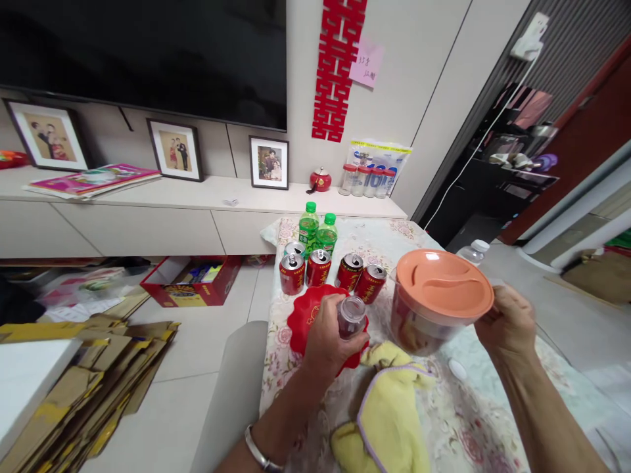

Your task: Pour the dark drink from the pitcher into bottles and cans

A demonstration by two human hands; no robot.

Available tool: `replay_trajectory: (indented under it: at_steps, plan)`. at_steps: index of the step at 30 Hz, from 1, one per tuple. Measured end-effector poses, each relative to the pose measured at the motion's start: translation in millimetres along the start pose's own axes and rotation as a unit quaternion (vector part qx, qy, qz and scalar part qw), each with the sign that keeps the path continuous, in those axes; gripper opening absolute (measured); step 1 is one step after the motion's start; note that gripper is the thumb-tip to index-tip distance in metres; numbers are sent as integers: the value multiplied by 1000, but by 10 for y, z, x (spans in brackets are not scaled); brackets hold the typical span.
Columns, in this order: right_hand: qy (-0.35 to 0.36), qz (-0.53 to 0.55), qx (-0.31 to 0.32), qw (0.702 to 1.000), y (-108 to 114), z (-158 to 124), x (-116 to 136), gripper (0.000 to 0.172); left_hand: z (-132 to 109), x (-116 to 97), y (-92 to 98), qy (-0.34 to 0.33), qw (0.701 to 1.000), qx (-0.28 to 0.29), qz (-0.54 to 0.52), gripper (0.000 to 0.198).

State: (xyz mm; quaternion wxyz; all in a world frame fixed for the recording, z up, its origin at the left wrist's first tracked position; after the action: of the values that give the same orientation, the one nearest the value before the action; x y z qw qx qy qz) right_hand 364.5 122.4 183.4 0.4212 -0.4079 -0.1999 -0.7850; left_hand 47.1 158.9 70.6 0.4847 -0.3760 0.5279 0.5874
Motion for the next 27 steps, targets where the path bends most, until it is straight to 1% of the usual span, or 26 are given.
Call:
replay_trajectory:
  at_steps: [3,5,7,9,15,18,24,27]
  plan:
    - [-14,51,-65,996,88,-83,-172,62,6,-3,20,10,1000,-5,-3,64]
    - [-16,77,-98,992,112,-143,-290,61,10,9,24,26,1000,-2,-10,65]
    - [-15,100,-121,988,114,-189,-404,59,11,29,26,36,999,-2,-19,66]
    - [-17,120,-130,984,98,-216,-519,58,9,54,30,35,999,-10,-26,66]
    - [-15,152,-124,980,66,-256,-820,59,2,175,18,10,999,-30,-37,66]
    - [-16,154,-116,981,84,-295,-922,57,0,183,29,10,999,-31,-29,64]
    - [-31,124,-86,988,139,-323,-980,56,-10,71,87,25,999,-23,-18,62]
    - [-52,75,-75,993,262,-336,-964,47,-24,51,107,46,999,-21,-17,61]
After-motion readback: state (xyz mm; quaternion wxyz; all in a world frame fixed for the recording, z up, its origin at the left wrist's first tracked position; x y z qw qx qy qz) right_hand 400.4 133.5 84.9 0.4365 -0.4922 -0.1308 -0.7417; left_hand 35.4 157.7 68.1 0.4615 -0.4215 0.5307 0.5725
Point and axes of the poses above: each hand's wrist, its own z-axis towards the middle knuckle, its own y-axis out of the back of the hand, x = y × z, the point moved 7 cm from there along z, towards the middle knuckle, and after that the axes turned 9 degrees about y, right-handed, at the moved point
